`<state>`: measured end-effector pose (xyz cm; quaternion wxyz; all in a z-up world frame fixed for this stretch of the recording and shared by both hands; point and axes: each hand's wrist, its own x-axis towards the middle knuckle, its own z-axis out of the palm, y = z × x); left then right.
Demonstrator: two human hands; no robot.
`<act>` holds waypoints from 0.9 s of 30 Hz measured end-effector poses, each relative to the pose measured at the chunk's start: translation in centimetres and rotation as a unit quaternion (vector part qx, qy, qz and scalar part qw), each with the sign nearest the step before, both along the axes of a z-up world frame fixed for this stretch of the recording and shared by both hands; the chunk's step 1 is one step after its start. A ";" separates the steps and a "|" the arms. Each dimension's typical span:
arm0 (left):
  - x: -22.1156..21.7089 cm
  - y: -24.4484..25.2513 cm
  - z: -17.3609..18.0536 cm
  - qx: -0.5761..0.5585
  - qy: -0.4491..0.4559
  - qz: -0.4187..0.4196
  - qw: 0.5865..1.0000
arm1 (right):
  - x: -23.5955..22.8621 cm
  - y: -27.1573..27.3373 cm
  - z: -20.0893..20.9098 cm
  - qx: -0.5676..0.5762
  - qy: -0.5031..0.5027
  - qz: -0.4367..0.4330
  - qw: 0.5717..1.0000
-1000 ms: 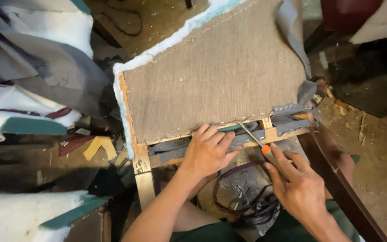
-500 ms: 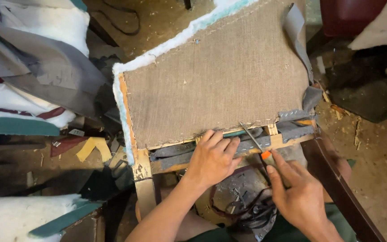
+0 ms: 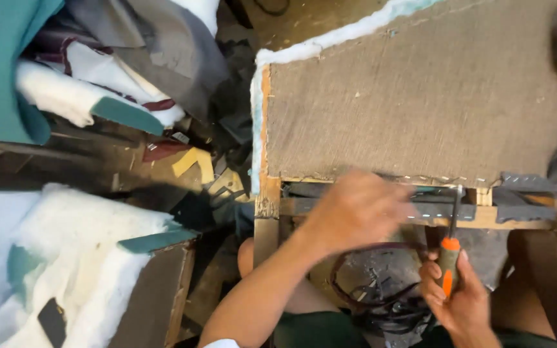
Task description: Removing staples from a wooden chair frame using a screwdriver to prepare it for reupholstery.
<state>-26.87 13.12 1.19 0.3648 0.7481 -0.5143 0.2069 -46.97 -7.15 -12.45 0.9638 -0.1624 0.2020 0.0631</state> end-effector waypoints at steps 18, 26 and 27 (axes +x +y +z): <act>-5.5 -0.4 2.2 0.330 0.054 0.135 0.933 | -6.5 -10.5 20.3 -0.761 0.321 0.119 0.551; -4.0 -8.9 4.7 0.317 0.099 0.196 0.923 | -6.9 -17.8 13.9 -0.775 0.222 0.079 0.586; -3.7 -10.9 5.2 0.264 0.144 0.143 0.943 | -7.3 -18.8 12.0 -0.791 0.198 0.088 0.573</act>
